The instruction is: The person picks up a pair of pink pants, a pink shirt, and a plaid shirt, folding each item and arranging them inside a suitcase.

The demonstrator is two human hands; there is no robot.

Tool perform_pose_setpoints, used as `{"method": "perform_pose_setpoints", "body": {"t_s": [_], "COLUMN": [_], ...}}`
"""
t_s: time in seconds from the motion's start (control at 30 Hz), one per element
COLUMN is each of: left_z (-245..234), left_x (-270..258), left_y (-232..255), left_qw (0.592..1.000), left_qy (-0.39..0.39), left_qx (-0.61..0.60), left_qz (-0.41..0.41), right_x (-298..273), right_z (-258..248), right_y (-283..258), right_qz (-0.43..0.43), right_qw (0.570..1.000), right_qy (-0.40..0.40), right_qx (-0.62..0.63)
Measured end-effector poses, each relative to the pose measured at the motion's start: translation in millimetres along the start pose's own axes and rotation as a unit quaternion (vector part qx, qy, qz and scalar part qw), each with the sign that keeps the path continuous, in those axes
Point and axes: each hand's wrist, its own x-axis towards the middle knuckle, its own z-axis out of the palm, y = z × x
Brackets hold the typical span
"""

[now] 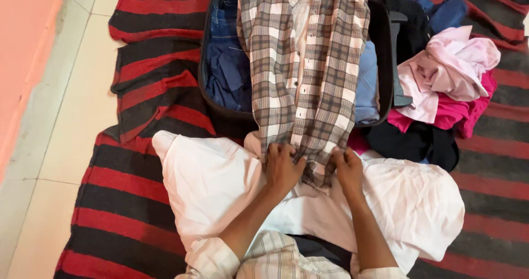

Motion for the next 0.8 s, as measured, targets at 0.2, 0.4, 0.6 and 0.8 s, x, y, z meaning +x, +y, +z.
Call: {"method": "perform_pose_setpoints", "body": {"t_s": [0.2, 0.4, 0.6, 0.8], "left_z": [20, -16, -17, -51], "left_x": [1, -18, -31, -14], "left_y": [-8, 3, -11, 13], "left_qw": [0.967, 0.911, 0.934, 0.988], "left_qy": [0.101, 0.031, -0.051, 0.017], "left_qx": [-0.233, -0.404, -0.350, -0.132], "left_qz": [0.005, -0.079, -0.056, 0.077], "right_x": [10, 14, -10, 16], "right_z": [-22, -47, -43, -39], "right_y": [30, 16, -33, -79], "right_qz": [-0.046, -0.011, -0.101, -0.284], "right_qw": [0.996, 0.994, 0.967, 0.906], "right_qy": [0.056, 0.100, 0.137, 0.201], "right_qx": [0.051, 0.037, -0.188, -0.239]}}
